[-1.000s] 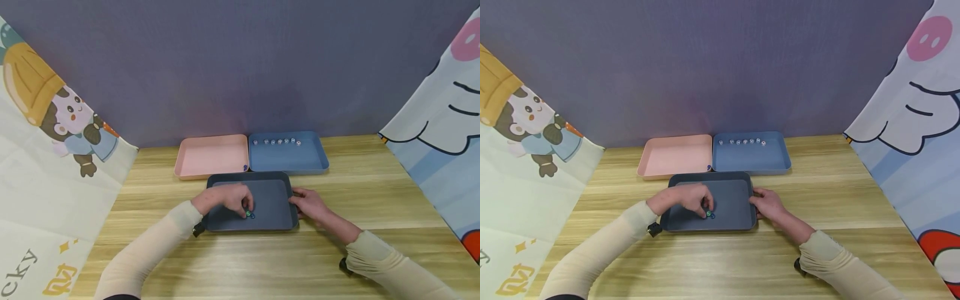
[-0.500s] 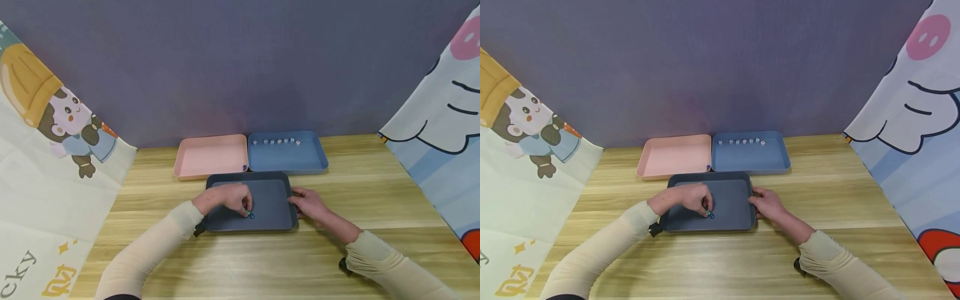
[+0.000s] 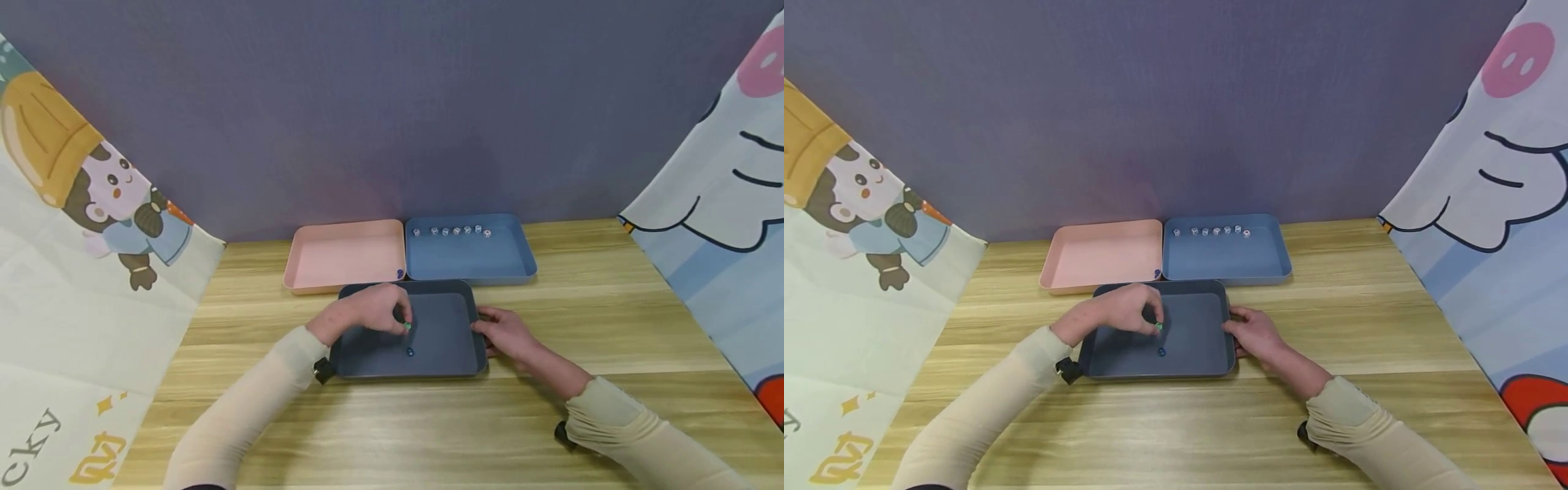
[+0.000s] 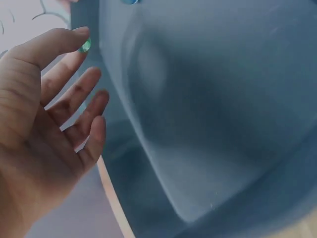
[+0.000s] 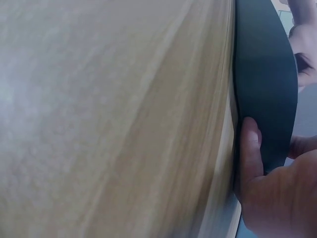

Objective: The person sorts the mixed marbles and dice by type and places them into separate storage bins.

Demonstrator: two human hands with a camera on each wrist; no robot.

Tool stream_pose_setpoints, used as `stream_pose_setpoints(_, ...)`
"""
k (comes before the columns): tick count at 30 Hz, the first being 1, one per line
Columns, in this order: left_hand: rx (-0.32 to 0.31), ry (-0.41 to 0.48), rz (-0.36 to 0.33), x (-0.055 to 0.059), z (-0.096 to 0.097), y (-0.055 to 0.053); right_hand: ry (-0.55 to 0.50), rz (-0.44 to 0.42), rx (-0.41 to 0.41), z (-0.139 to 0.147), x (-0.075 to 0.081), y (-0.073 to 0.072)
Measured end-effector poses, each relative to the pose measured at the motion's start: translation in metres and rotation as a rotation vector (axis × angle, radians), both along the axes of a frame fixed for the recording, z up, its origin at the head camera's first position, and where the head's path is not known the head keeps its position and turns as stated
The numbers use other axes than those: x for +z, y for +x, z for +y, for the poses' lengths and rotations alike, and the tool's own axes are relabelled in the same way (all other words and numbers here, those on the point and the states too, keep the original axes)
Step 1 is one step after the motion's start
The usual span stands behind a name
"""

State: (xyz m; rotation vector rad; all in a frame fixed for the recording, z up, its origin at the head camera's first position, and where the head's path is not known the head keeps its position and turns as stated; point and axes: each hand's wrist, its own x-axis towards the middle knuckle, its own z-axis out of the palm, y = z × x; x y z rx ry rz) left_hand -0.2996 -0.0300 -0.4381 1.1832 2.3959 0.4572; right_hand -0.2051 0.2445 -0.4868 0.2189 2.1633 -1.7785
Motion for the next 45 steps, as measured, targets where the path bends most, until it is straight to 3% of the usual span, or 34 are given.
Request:
stream_pose_setpoints(6,0.049,0.131,0.043,0.006,-0.007,-0.008,0.021,-0.009,-0.004,0.001,-0.005,0.001)
stream_pose_setpoints(12,0.170,0.226,0.056,0.011,-0.014,-0.024,0.012,-0.003,-0.004,0.001,-0.004,-0.001)
stream_pose_setpoints(18,0.313,0.416,0.060,0.008,-0.018,-0.045,0.015,-0.003,-0.002,0.001,-0.004,-0.001)
stream_pose_setpoints(23,0.360,0.496,0.099,0.003,-0.016,-0.058,0.008,-0.004,-0.005,0.000,-0.004,0.001)
stream_pose_setpoints(31,0.462,0.599,0.097,-0.010,-0.013,-0.074,0.001,-0.005,-0.005,0.000,-0.003,-0.001)
stream_pose_setpoints(39,0.660,0.650,0.074,-0.034,-0.014,-0.091,0.006,0.005,-0.011,-0.001,-0.003,-0.002)
stream_pose_setpoints(45,0.698,0.638,0.042,-0.041,-0.012,-0.095,0.006,0.003,-0.010,-0.001,-0.004,-0.001)
